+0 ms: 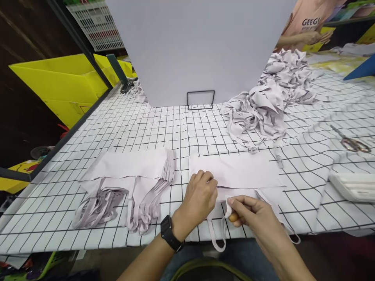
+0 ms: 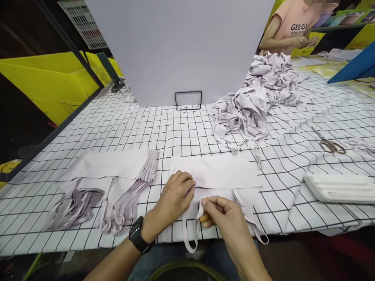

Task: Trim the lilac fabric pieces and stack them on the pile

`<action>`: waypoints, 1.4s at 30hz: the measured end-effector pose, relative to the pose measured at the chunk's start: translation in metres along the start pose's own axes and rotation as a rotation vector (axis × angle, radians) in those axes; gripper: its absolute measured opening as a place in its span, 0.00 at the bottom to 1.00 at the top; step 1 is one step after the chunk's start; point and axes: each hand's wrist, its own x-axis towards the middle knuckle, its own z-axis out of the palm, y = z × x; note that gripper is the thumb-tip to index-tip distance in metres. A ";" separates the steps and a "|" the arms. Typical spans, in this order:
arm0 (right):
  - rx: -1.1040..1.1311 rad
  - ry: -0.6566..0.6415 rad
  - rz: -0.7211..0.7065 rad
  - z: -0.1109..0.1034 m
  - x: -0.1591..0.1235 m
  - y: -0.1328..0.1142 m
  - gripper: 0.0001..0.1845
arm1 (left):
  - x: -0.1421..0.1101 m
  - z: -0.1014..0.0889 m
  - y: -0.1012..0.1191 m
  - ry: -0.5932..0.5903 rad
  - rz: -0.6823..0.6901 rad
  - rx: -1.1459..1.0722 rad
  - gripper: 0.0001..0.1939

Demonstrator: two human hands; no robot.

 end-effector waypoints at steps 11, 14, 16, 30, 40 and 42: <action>0.136 0.152 0.004 0.017 0.022 -0.020 0.24 | 0.001 0.006 -0.002 0.210 0.030 -0.169 0.09; 0.136 0.126 0.023 0.018 0.024 -0.021 0.25 | 0.000 0.006 -0.001 0.230 0.054 -0.165 0.09; 0.138 0.103 0.041 0.019 0.024 -0.023 0.26 | 0.000 0.006 -0.001 0.231 0.063 -0.155 0.10; 0.151 0.113 0.033 0.020 0.025 -0.024 0.25 | 0.001 0.004 -0.001 0.200 0.103 -0.065 0.12; 0.165 0.097 0.008 0.020 0.028 -0.020 0.25 | 0.000 0.005 -0.002 0.184 0.114 -0.042 0.11; 0.149 0.083 -0.001 0.020 0.028 -0.019 0.25 | 0.000 0.005 -0.002 0.169 0.120 -0.023 0.11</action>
